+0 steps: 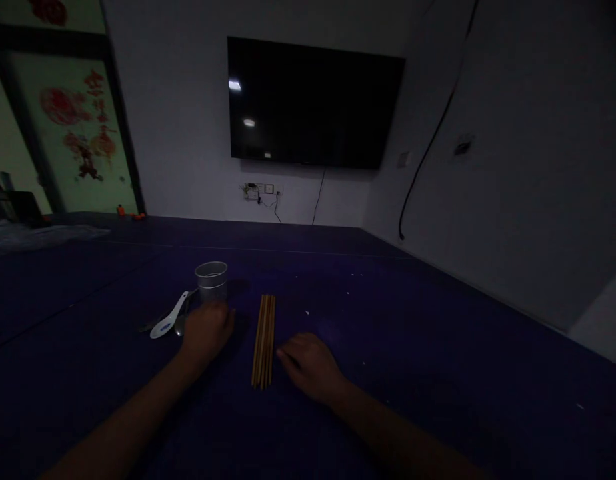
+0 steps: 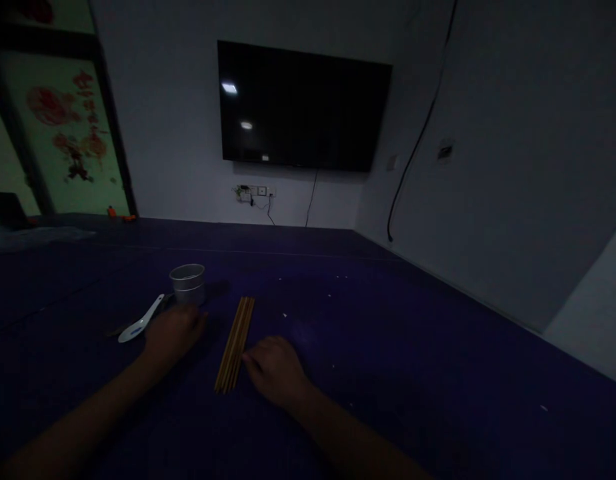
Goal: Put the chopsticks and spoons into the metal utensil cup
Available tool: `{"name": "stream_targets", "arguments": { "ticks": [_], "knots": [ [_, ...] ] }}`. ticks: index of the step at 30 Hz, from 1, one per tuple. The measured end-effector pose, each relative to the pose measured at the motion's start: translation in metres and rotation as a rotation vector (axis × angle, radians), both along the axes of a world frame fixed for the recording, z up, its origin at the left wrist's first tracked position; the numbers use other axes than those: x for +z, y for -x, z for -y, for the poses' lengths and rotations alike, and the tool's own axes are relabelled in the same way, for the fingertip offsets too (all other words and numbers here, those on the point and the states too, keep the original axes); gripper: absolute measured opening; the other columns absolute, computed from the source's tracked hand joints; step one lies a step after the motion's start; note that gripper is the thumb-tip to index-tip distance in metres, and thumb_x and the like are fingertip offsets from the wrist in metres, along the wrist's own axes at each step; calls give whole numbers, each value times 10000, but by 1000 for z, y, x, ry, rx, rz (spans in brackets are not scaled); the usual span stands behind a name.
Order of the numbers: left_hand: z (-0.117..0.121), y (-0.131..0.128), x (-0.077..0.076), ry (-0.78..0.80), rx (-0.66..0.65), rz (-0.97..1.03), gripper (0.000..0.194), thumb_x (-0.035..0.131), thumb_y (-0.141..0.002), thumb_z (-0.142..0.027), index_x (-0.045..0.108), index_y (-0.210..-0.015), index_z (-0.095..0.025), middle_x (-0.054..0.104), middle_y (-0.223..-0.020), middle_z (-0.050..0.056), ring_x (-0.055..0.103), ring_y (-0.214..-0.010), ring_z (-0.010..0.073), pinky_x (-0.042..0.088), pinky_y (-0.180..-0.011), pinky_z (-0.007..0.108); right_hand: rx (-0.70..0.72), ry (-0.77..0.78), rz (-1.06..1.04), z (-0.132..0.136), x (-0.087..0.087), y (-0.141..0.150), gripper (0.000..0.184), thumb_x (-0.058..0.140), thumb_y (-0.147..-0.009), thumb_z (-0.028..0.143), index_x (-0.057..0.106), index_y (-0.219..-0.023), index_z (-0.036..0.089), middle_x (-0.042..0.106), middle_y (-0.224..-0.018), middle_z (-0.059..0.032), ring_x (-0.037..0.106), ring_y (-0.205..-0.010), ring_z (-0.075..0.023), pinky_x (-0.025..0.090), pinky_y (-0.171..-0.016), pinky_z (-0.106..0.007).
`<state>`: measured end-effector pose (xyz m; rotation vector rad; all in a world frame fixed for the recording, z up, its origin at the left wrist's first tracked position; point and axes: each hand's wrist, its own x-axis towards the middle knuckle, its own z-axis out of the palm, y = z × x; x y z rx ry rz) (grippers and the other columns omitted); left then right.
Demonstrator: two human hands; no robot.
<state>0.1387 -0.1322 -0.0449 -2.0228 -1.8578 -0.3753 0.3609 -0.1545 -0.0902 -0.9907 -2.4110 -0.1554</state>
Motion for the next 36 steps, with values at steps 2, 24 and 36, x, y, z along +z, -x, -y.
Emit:
{"name": "stream_targets", "arguments": {
  "ticks": [2,24,36],
  "knots": [
    [-5,13,2,-23,100,-13,319,350,-870,-266,614,-939,-101,630,-940,156,587,-874,288,436,-662,351,-63,-30,37,0,-2,0,323,423,-915,251,613,-667,166,647,-645,-32,588,-624,-144,369,-610,-261],
    [-28,75,-5,133,447,149,410,357,-813,-321,678,-857,-69,654,-904,226,593,-868,338,412,-676,386,-25,-46,164,2,-6,1,381,391,-928,310,618,-655,170,663,-625,-31,582,-543,-128,284,-514,-254],
    [-20,71,2,119,383,62,266,432,-786,-187,671,-818,-76,643,-944,225,581,-950,356,393,-767,434,4,-50,160,3,-4,2,390,392,-930,312,621,-650,167,651,-597,-23,562,-518,-115,256,-488,-258]
  ]
}}
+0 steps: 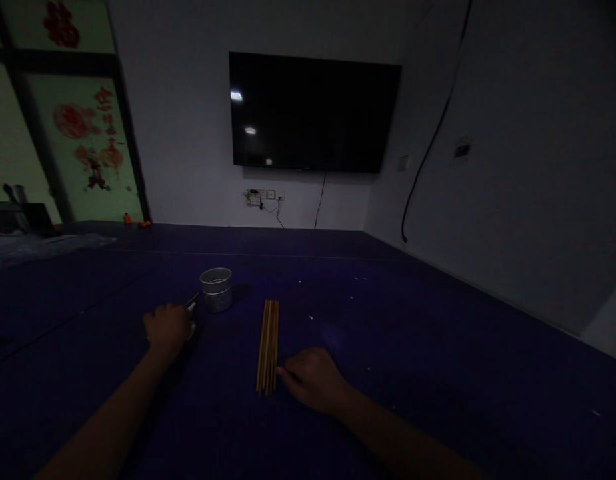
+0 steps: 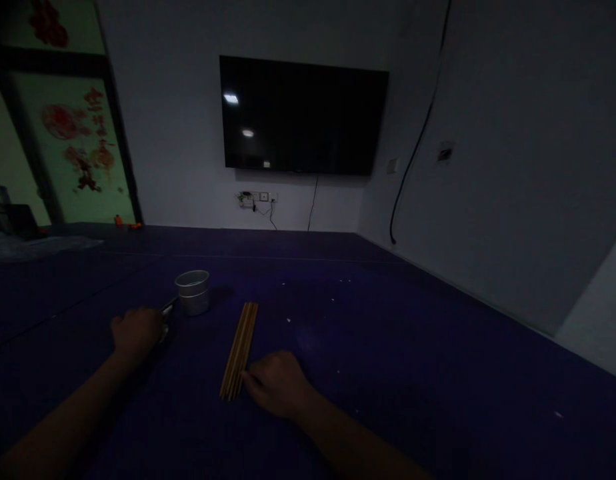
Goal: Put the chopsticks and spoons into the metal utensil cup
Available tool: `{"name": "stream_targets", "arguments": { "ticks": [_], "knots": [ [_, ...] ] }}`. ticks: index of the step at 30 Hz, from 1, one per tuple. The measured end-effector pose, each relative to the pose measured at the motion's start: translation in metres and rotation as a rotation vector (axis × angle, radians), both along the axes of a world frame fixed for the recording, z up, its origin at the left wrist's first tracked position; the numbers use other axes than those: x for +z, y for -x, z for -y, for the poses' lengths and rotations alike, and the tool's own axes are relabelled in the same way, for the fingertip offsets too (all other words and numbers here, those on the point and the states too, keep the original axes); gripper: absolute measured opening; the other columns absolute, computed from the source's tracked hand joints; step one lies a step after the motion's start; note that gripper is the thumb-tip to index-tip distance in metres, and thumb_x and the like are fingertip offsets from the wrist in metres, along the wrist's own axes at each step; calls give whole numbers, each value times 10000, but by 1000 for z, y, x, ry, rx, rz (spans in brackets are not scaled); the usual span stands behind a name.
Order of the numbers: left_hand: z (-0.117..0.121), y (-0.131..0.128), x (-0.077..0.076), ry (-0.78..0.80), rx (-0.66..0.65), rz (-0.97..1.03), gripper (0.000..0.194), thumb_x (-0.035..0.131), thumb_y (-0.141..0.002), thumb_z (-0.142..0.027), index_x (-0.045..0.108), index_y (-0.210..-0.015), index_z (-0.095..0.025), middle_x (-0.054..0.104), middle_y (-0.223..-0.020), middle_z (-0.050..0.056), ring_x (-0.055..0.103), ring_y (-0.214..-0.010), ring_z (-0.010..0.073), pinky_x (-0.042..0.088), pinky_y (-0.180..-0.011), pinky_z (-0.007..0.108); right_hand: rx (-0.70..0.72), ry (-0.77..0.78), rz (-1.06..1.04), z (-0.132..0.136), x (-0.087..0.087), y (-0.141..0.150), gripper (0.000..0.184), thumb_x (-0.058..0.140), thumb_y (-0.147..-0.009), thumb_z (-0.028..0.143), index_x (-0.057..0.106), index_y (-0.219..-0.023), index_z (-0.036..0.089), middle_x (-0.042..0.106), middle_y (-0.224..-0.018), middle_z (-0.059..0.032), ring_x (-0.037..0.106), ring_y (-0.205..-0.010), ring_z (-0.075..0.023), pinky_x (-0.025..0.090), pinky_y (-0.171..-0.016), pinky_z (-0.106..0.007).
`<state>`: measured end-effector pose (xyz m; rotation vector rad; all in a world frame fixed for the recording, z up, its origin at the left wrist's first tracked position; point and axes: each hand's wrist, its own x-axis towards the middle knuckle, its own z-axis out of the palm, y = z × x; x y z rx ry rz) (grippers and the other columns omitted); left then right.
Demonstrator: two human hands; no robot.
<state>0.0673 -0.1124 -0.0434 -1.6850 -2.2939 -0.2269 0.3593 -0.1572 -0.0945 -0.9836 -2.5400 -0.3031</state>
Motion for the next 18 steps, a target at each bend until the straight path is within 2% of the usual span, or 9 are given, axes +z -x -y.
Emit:
{"name": "stream_targets", "arguments": {
  "ticks": [3,6,8,10,13,18],
  "knots": [
    [3,-2,4,-58,19,-18,287,383,-808,-159,655,-844,-75,627,-952,214,573,-947,345,389,-761,430,-4,-4,-11,1,1,0,395,389,-931,319,618,-647,168,655,-602,-23,574,-526,-120,253,-486,-263],
    [6,-3,9,-239,46,-20,369,278,-885,-210,623,-902,-80,610,-961,192,561,-944,331,394,-736,414,-14,-3,-20,0,-1,1,396,387,-932,320,611,-642,171,662,-617,-25,580,-538,-122,264,-495,-264],
    [8,-7,10,-380,13,-18,413,218,-919,-258,599,-925,-100,605,-961,165,561,-922,309,399,-718,388,-26,-2,-38,-1,-2,1,403,379,-935,329,607,-641,172,663,-620,-27,581,-541,-122,276,-502,-263],
    [9,-14,7,-474,-102,-10,416,205,-931,-284,586,-923,-118,608,-933,139,572,-871,273,403,-698,349,-37,-4,-65,-1,-3,1,407,376,-935,333,602,-638,172,660,-619,-29,584,-546,-123,290,-510,-262],
    [12,-37,-7,-529,-362,38,395,240,-930,-303,590,-867,-131,618,-807,108,588,-741,219,402,-632,297,-57,-5,-105,-1,-3,1,390,387,-930,322,601,-640,174,658,-620,-29,593,-567,-130,318,-530,-259],
    [27,-86,-29,-487,-877,78,432,247,-938,-339,580,-711,-182,591,-605,51,557,-565,148,403,-557,250,-41,47,-187,2,3,0,289,396,-924,309,630,-794,200,687,-736,-17,625,-669,-139,383,-603,-244]
  ]
}}
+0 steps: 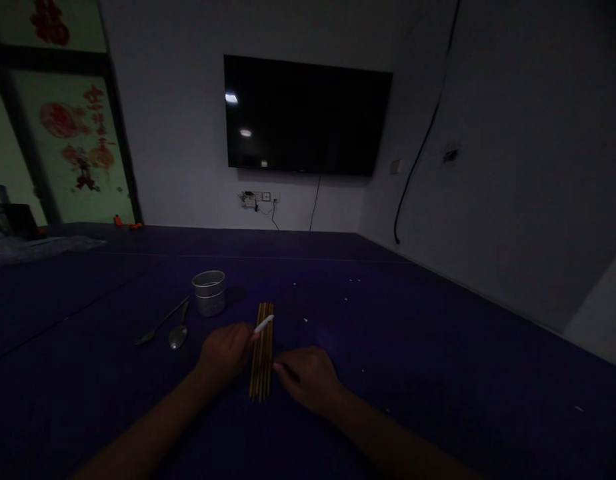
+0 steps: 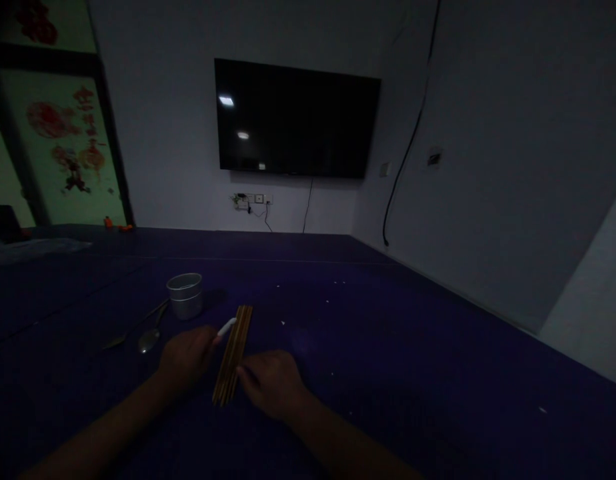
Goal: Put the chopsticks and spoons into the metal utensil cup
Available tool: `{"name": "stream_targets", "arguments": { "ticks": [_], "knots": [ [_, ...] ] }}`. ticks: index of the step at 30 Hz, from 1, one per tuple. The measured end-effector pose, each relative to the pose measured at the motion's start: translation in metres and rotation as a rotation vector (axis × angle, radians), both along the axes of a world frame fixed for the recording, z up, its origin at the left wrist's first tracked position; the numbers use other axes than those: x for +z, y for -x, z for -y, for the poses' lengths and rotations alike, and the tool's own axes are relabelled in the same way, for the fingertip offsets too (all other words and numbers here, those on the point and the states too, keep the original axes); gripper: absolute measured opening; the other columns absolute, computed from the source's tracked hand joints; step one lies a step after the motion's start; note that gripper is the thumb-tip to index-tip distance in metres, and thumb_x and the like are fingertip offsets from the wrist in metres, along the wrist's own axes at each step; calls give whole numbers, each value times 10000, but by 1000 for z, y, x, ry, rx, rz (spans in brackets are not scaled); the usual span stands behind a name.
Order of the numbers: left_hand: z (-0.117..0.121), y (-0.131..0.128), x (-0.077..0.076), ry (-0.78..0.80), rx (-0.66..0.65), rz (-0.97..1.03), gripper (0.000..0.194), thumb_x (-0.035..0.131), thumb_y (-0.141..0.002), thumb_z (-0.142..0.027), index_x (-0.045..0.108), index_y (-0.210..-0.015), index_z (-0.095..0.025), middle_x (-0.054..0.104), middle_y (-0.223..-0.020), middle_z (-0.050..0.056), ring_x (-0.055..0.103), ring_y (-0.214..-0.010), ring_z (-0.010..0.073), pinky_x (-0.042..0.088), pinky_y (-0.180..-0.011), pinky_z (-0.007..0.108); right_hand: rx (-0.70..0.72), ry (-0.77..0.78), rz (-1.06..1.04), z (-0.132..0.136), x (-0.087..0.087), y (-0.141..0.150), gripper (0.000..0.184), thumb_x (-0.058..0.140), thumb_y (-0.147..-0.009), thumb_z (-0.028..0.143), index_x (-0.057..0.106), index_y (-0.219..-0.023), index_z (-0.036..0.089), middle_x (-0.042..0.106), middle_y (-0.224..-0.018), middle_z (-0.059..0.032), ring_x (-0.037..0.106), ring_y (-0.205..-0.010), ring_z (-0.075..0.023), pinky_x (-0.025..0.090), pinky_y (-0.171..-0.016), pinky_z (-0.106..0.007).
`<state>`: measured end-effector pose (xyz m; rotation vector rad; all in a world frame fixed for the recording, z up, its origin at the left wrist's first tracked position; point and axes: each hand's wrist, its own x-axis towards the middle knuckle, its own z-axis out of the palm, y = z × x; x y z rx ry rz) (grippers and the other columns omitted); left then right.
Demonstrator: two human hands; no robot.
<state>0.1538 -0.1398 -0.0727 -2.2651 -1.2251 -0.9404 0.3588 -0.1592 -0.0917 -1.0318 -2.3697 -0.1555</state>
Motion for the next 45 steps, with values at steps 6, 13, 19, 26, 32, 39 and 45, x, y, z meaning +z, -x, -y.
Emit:
{"name": "stream_targets", "arguments": {
  "ticks": [6,13,19,26,32,39,45],
  "knots": [
    [19,-28,-10,69,-250,86,433,238,-945,-369,583,-759,-185,604,-596,42,558,-535,127,425,-533,226,-18,-15,-63,2,-1,-1,280,474,-884,420,630,-963,201,692,-801,-46,635,-709,-165,439,-652,-259],
    [23,-35,-6,400,-273,527,328,339,-899,-425,545,-783,-198,588,-634,-2,548,-544,126,416,-516,215,42,-99,-162,6,-1,-3,502,476,-882,449,430,-1315,198,632,-1121,-110,620,-931,-202,485,-751,-291],
    [17,-40,-3,615,-263,876,374,397,-839,-513,517,-708,-184,519,-630,-17,503,-586,132,419,-529,227,98,-37,-19,6,6,-2,566,523,-867,374,334,-1384,240,525,-1284,-94,558,-1073,-214,495,-798,-306],
    [9,-43,-13,905,-346,1210,383,537,-731,-561,497,-769,-182,518,-643,-39,525,-563,120,443,-492,223,40,37,64,5,8,-1,558,572,-834,377,397,-1348,248,479,-1320,-91,556,-1067,-229,502,-794,-320],
    [6,-43,-15,984,-358,1337,391,616,-667,-530,533,-800,-172,561,-693,-23,559,-601,125,478,-495,225,52,80,49,2,6,-1,706,659,-761,410,347,-1375,252,489,-1288,-93,545,-1057,-242,491,-811,-354],
    [5,-42,-18,1030,-426,1339,379,652,-667,-483,584,-856,-162,606,-746,8,587,-661,143,493,-570,244,37,63,-33,2,3,1,681,648,-768,391,355,-1365,247,553,-1170,-88,545,-1008,-232,479,-799,-363],
    [6,-36,-13,690,-460,832,313,474,-838,-389,635,-1004,-178,654,-981,75,596,-927,205,472,-842,350,-17,-38,-167,3,0,2,613,636,-764,368,430,-1310,178,585,-1102,-115,548,-984,-240,476,-798,-367]
  ]
}}
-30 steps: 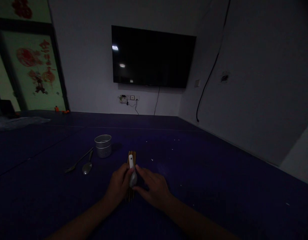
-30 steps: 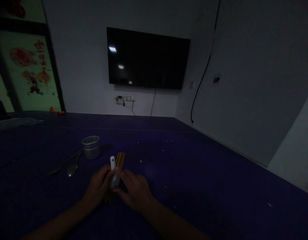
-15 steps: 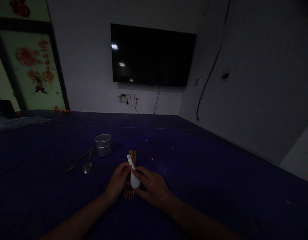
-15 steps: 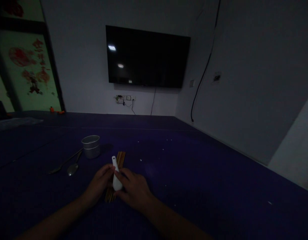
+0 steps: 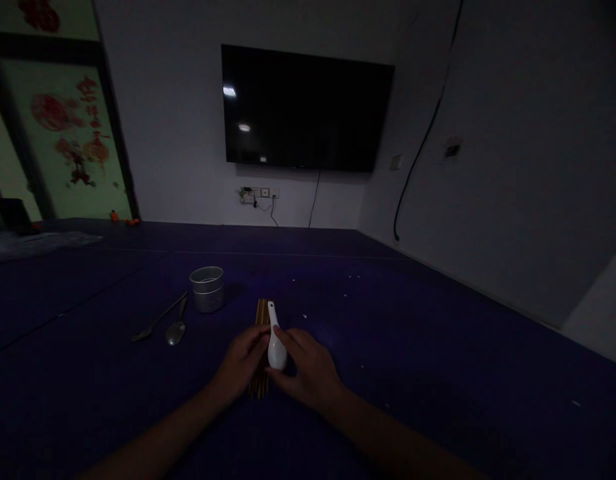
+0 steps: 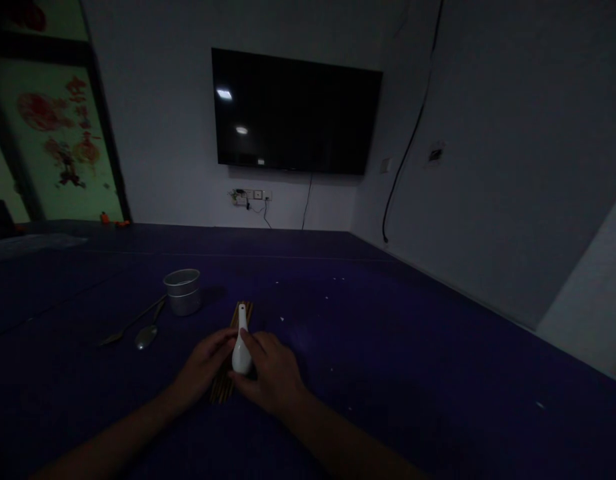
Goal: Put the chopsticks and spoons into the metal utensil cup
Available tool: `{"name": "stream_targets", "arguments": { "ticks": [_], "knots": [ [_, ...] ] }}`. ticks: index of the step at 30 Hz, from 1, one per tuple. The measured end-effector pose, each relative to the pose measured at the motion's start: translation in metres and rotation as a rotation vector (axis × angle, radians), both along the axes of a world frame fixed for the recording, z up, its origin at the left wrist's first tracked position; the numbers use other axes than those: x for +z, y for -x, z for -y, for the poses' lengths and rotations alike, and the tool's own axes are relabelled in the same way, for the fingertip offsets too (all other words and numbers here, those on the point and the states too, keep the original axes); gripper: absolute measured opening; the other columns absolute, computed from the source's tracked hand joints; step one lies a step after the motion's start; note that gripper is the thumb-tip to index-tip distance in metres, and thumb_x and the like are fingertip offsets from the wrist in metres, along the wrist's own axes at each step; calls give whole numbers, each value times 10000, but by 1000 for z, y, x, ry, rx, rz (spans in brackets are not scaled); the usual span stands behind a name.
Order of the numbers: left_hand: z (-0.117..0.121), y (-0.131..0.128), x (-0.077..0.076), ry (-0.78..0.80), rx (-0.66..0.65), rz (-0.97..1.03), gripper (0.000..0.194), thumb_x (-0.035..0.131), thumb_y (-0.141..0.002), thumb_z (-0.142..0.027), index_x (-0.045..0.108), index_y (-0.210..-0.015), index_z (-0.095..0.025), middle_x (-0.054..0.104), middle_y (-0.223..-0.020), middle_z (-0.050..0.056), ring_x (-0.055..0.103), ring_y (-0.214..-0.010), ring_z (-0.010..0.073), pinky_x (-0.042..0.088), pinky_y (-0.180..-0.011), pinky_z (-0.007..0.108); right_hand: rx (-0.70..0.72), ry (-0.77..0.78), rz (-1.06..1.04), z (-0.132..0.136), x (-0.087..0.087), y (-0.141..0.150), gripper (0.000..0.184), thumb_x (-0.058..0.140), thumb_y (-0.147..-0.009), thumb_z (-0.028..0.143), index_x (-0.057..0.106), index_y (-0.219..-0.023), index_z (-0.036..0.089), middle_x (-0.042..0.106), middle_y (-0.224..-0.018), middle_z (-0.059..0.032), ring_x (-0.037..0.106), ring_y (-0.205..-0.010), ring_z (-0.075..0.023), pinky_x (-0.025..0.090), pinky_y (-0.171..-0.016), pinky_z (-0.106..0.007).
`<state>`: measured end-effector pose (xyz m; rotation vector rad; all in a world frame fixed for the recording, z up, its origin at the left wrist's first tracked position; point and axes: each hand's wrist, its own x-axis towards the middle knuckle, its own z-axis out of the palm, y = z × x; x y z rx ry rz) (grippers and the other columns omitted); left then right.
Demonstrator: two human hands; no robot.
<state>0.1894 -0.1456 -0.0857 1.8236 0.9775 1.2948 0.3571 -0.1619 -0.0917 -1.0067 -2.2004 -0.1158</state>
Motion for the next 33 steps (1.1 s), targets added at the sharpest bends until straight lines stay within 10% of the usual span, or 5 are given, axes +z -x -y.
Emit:
{"name": "stream_targets", "arguments": {
  "ticks": [5,10,33],
  "knots": [
    [-1,9,4,-423,27,-514,272,430,-866,-225,664,-1004,-212,598,-1162,83,478,-1152,224,369,-1005,434,-130,32,-41,-3,-2,0,542,603,-784,358,480,-1273,159,612,-1061,-117,559,-968,-243,462,-813,-368],
    [-8,13,-5,-386,94,-758,334,445,-835,-163,625,-1110,-226,525,-1293,66,398,-1250,248,304,-1053,514,-222,197,19,-8,-2,0,529,591,-786,403,522,-1235,131,625,-1038,-121,560,-975,-253,440,-830,-360],
    [0,2,-7,-320,147,-741,318,378,-869,-187,572,-1119,-171,554,-1204,113,504,-1145,217,432,-979,387,-155,323,197,-7,8,-3,540,477,-872,441,405,-1349,199,542,-1132,-103,509,-1028,-245,414,-869,-353]
  ]
}}
